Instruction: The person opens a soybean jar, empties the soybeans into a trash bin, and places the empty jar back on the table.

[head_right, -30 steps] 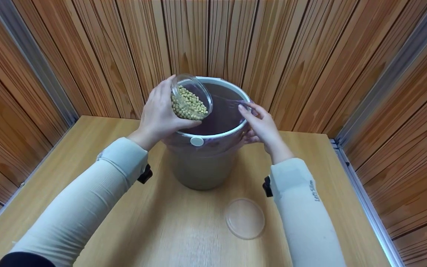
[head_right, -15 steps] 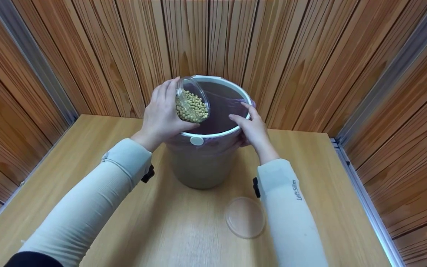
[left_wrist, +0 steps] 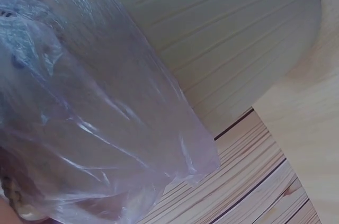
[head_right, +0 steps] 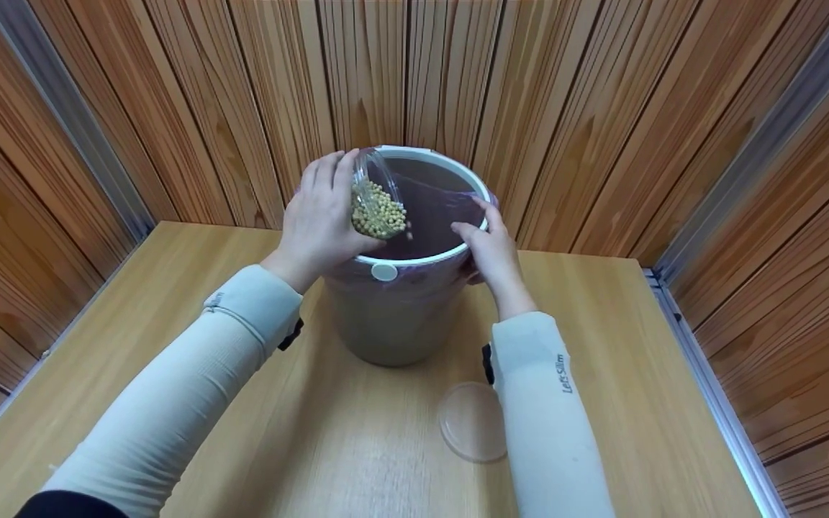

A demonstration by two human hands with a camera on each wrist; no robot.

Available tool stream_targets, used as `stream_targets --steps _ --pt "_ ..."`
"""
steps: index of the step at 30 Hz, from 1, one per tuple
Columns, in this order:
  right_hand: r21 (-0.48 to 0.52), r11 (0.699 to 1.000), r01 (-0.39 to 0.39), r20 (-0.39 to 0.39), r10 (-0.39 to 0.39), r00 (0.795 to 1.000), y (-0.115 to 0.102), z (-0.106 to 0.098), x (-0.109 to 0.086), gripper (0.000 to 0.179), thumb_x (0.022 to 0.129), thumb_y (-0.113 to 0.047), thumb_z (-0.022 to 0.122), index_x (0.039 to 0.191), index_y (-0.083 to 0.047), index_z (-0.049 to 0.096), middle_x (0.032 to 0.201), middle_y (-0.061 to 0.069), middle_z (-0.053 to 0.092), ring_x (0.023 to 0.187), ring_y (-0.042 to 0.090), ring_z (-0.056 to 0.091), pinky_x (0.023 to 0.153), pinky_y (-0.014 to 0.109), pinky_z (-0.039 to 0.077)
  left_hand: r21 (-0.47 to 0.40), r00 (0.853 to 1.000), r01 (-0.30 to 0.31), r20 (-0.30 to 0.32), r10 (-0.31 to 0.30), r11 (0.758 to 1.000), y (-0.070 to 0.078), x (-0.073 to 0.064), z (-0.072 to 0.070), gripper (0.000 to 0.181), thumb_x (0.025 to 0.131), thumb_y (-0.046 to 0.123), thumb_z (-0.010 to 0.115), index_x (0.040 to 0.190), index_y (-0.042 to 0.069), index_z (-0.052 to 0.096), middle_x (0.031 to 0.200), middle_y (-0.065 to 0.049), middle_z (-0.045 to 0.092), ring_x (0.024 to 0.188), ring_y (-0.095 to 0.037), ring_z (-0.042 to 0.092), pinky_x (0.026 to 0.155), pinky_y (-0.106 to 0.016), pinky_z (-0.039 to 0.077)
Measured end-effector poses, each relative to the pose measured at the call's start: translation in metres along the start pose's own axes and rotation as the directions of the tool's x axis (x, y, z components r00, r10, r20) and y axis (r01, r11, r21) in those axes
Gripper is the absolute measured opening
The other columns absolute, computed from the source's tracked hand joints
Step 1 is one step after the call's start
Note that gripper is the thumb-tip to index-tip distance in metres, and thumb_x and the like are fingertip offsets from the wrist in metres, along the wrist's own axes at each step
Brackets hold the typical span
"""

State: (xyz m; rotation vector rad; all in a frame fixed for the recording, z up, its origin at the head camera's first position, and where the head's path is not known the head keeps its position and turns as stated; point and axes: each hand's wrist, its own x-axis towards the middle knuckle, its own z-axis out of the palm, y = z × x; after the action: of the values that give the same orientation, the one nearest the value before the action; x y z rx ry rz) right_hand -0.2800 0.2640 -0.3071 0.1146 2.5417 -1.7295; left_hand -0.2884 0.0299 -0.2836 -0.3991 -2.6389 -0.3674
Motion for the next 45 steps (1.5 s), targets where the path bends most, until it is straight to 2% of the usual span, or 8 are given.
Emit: stream_targets --steps 4,9,13,15,21,31,36,45 --pt "0.000 1.000 0.003 -0.001 -0.003 1.000 0.000 0.001 0.002 0.067 0.090 -0.040 0.049 0.148 -0.028 0.018 0.145 0.019 0.026 0.074 0.026 0.060 0.059 0.037 0.048 0.014 1.000 0.007 0.003 -0.007 1.000 -0.001 -0.001 -0.001 0.116 0.059 0.057 0.078 0.147 0.015 0.016 0.147 -0.012 0.027 0.136 -0.030 0.023 0.110 -0.040 0.028" --pt "0.007 1.000 -0.007 0.005 0.007 1.000 -0.008 0.005 -0.006 0.066 0.091 -0.036 0.048 0.148 -0.026 0.017 0.146 0.020 0.024 0.075 0.027 0.059 0.061 0.038 0.047 0.027 1.000 0.006 0.013 -0.007 1.000 -0.001 -0.002 -0.003 0.115 0.060 0.056 0.078 0.147 0.016 0.015 0.147 -0.012 0.026 0.136 -0.030 0.022 0.108 -0.041 0.030" --pt "0.002 1.000 -0.008 0.002 0.008 1.000 -0.007 0.004 -0.005 0.066 0.091 -0.039 0.047 0.148 -0.027 0.017 0.148 0.017 0.021 0.088 0.033 0.056 0.065 0.039 0.046 0.033 1.000 0.008 0.013 -0.009 0.999 0.000 -0.001 -0.004 0.115 0.060 0.055 0.078 0.147 0.016 0.015 0.147 -0.012 0.026 0.137 -0.031 0.021 0.107 -0.041 0.033" --pt "0.000 1.000 -0.005 -0.009 0.005 1.000 -0.004 0.003 -0.001 0.065 0.090 -0.040 0.048 0.148 -0.028 0.019 0.147 0.015 0.024 0.084 0.032 0.058 0.062 0.038 0.046 0.041 1.000 0.008 0.011 -0.008 0.999 0.000 0.000 -0.004 0.114 0.060 0.055 0.077 0.147 0.016 0.016 0.147 -0.012 0.027 0.137 -0.031 0.021 0.106 -0.041 0.034" --pt "0.008 1.000 -0.009 -0.036 0.009 0.999 0.003 0.004 0.006 0.064 0.090 -0.037 0.050 0.146 -0.029 0.022 0.136 0.019 0.035 0.055 0.018 0.056 0.050 0.031 0.045 0.051 1.000 0.004 0.031 -0.005 0.999 0.002 0.000 -0.004 0.113 0.061 0.055 0.077 0.148 0.016 0.015 0.148 -0.013 0.025 0.138 -0.032 0.019 0.106 -0.042 0.034" --pt "-0.003 1.000 0.001 -0.032 -0.001 0.999 0.003 0.005 0.005 0.064 0.090 -0.038 0.049 0.146 -0.028 0.022 0.133 0.022 0.037 0.060 0.021 0.058 0.052 0.033 0.046 0.040 1.000 0.013 0.024 -0.014 0.999 0.000 -0.001 -0.002 0.115 0.060 0.054 0.078 0.148 0.017 0.014 0.148 -0.013 0.025 0.138 -0.033 0.018 0.105 -0.044 0.035" --pt "-0.013 1.000 -0.007 -0.030 0.007 1.000 0.005 0.005 0.004 0.064 0.090 -0.040 0.049 0.147 -0.029 0.021 0.136 0.018 0.034 0.066 0.020 0.057 0.054 0.032 0.044 0.048 0.999 0.012 0.037 -0.013 0.999 0.000 -0.002 -0.001 0.114 0.062 0.054 0.078 0.148 0.016 0.013 0.148 -0.013 0.024 0.138 -0.033 0.018 0.103 -0.044 0.037" --pt "-0.032 0.999 0.012 -0.034 -0.013 0.999 0.004 0.008 0.006 0.064 0.090 -0.041 0.048 0.147 -0.029 0.021 0.140 0.013 0.031 0.069 0.019 0.055 0.056 0.033 0.040 0.095 0.998 0.011 0.058 -0.016 0.995 -0.001 -0.001 -0.003 0.113 0.063 0.052 0.077 0.148 0.017 0.011 0.150 -0.013 0.022 0.139 -0.034 0.015 0.107 -0.044 0.032"
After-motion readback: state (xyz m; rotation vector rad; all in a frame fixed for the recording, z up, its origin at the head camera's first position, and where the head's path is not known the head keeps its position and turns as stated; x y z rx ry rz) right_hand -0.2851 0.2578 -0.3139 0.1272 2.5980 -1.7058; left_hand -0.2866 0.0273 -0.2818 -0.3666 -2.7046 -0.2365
